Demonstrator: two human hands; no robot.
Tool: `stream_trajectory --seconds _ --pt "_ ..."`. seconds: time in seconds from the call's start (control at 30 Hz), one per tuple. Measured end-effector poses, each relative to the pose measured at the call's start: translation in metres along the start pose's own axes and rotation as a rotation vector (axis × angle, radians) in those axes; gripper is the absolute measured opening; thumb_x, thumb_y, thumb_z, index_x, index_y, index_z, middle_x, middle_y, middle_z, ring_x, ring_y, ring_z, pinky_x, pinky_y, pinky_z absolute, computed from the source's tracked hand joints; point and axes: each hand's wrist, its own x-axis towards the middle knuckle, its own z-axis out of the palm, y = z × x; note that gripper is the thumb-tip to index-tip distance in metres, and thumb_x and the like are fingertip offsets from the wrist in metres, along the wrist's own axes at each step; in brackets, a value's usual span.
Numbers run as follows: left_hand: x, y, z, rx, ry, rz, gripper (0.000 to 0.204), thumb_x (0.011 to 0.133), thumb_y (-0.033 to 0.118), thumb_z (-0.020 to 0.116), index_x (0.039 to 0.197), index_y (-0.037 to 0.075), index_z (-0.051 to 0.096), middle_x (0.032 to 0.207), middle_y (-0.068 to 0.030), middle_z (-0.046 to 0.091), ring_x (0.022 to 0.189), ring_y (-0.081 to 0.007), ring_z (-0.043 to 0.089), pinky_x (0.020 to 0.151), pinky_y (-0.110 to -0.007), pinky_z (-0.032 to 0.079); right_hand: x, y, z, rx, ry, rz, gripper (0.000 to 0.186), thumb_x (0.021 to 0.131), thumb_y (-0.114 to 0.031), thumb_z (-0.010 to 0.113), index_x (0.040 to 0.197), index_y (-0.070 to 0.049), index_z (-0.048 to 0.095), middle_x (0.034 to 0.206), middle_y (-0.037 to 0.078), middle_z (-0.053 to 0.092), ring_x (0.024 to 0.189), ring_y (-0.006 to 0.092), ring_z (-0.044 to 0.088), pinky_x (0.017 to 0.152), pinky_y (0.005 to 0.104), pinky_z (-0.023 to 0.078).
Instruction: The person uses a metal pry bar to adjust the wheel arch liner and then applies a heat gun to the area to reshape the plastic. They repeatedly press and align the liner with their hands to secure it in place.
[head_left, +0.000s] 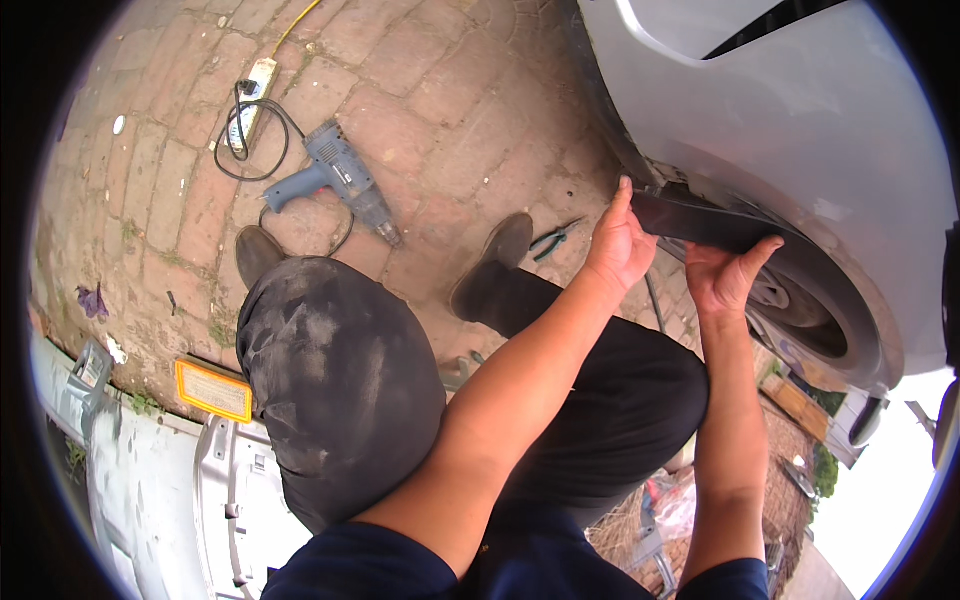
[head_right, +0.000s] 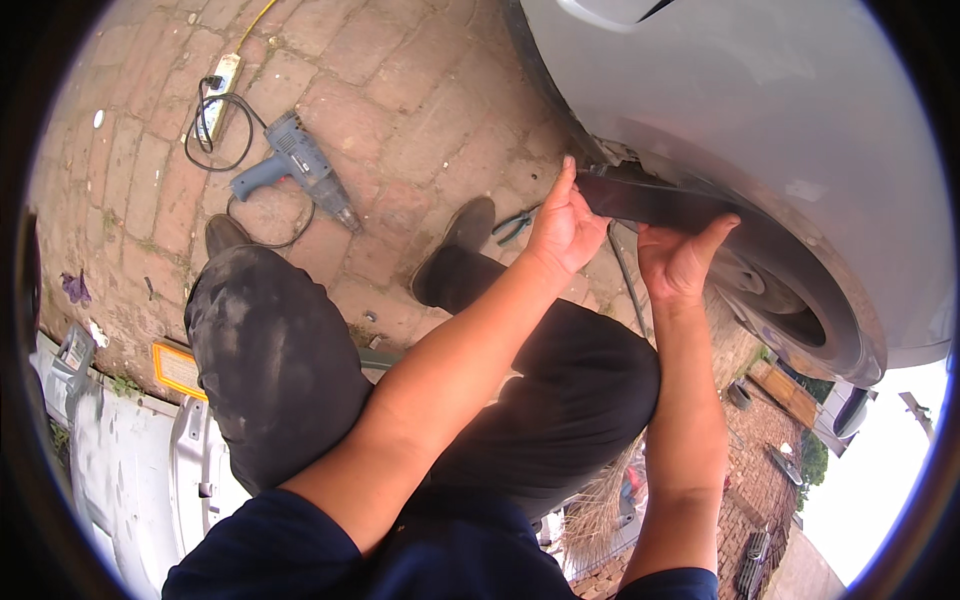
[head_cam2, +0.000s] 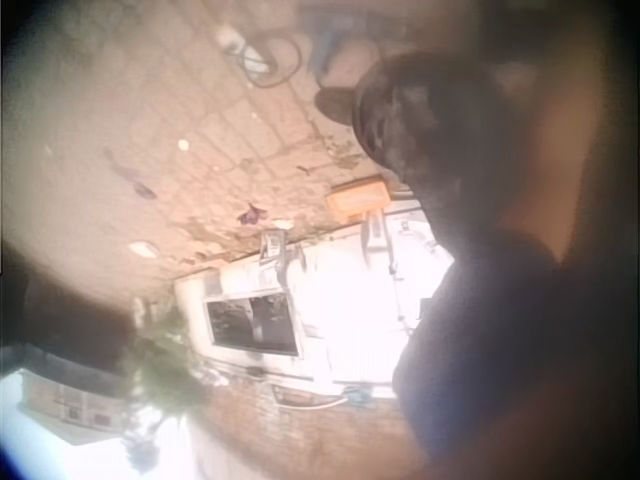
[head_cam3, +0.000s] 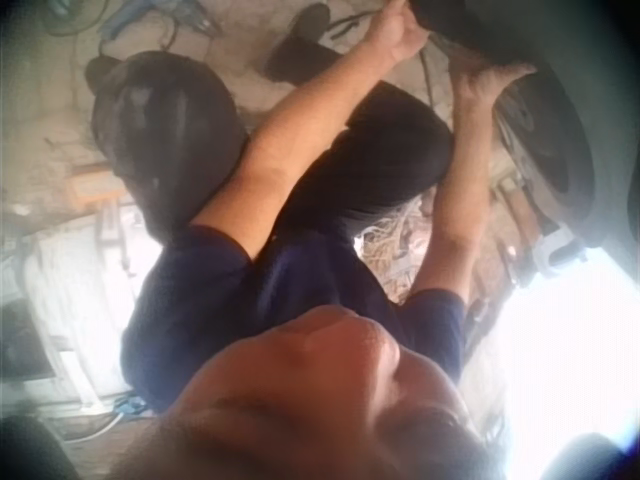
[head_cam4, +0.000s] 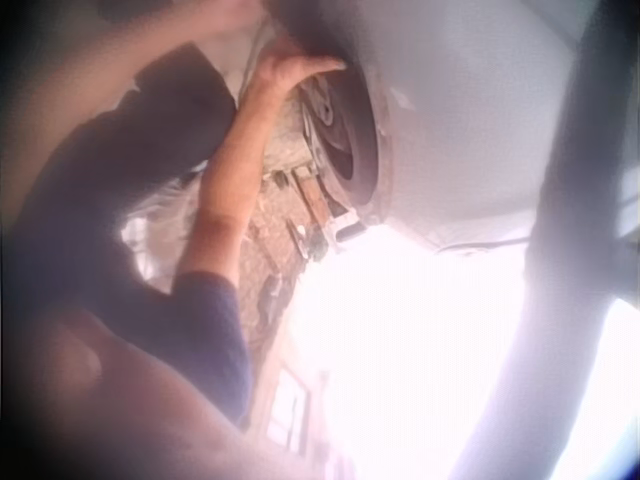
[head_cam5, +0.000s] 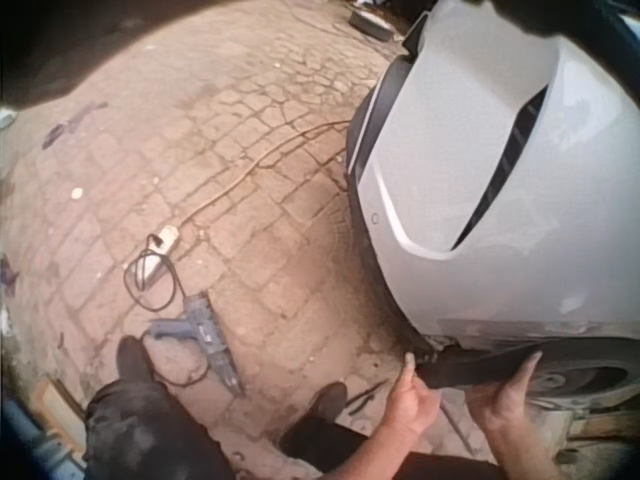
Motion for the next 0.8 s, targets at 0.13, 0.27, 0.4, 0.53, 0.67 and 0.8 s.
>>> stream_trajectory --seconds 0.13,0.27,0.4,0.53,0.67,0.8 --pt "-0.003 0.002 0.002 0.011 -0.025 -0.005 0.056 0.11 0.048 0.064 0.147 0.007 0.057 0.148 -0.0098 0.065 0.141 -0.0274 0.056 0.128 -0.049 0.034 0.002 0.004 0.0 -0.008 -0.022 0.008 0.102 0.072 -0.094 0.069 0.14 -0.019 0.064 0.142 0.0 0.067 0.133 0.0246 0.059 0.115 0.047 0.046" --pt "-0.003 0.007 0.002 0.057 -0.08 -0.013 0.054 0.109 0.05 0.065 0.144 0.01 0.059 0.147 -0.0088 0.065 0.141 -0.0264 0.056 0.127 -0.048 0.035 0.011 0.015 -0.011 0.098 0.085 -0.025 0.097 0.066 -0.097 0.07 0.122 -0.019 0.068 0.121 -0.001 0.07 0.117 0.0213 0.061 0.101 0.04 0.049" --pt "-0.007 0.011 0.001 0.107 -0.051 -0.044 0.056 0.107 0.051 0.067 0.144 0.009 0.06 0.145 -0.0058 0.066 0.139 -0.0243 0.057 0.126 -0.047 0.036 0.015 0.021 -0.021 0.172 -0.072 0.022 0.103 0.066 -0.096 0.072 0.132 -0.019 0.061 0.121 -0.001 0.068 0.115 0.0202 0.062 0.107 0.0398 0.049" --pt "-0.01 0.008 0.003 0.122 0.073 -0.051 0.05 0.107 0.052 0.066 0.138 0.014 0.056 0.141 -0.0038 0.065 0.139 -0.0206 0.053 0.127 -0.051 0.027 0.012 0.02 -0.01 0.095 0.146 -0.071 0.112 0.067 -0.096 0.072 0.145 -0.017 0.056 0.135 0.0 0.066 0.127 0.0212 0.06 0.117 0.0433 0.046" --pt "-0.007 0.004 0.017 0.256 0.268 0.065 0.043 0.11 0.047 0.064 0.135 0.013 0.055 0.137 -0.0031 0.064 0.136 -0.0166 0.052 0.122 -0.048 0.029 0.003 0.022 0.015 0.034 0.078 -0.155 0.113 0.073 -0.095 0.069 0.154 -0.018 0.052 0.155 0.0 0.056 0.145 0.0243 0.049 0.126 0.0477 0.037" --pt "-0.01 -0.004 0.039 0.197 0.466 0.167 0.028 0.112 0.039 0.059 0.119 0.012 0.058 0.115 -0.0012 0.062 0.11 -0.0136 0.058 0.107 -0.035 0.042 -0.007 0.024 0.027 0.112 0.14 -0.143 0.111 0.076 -0.097 0.064 0.153 -0.018 0.052 0.151 0.001 0.058 0.14 0.0252 0.052 0.123 0.0469 0.039"
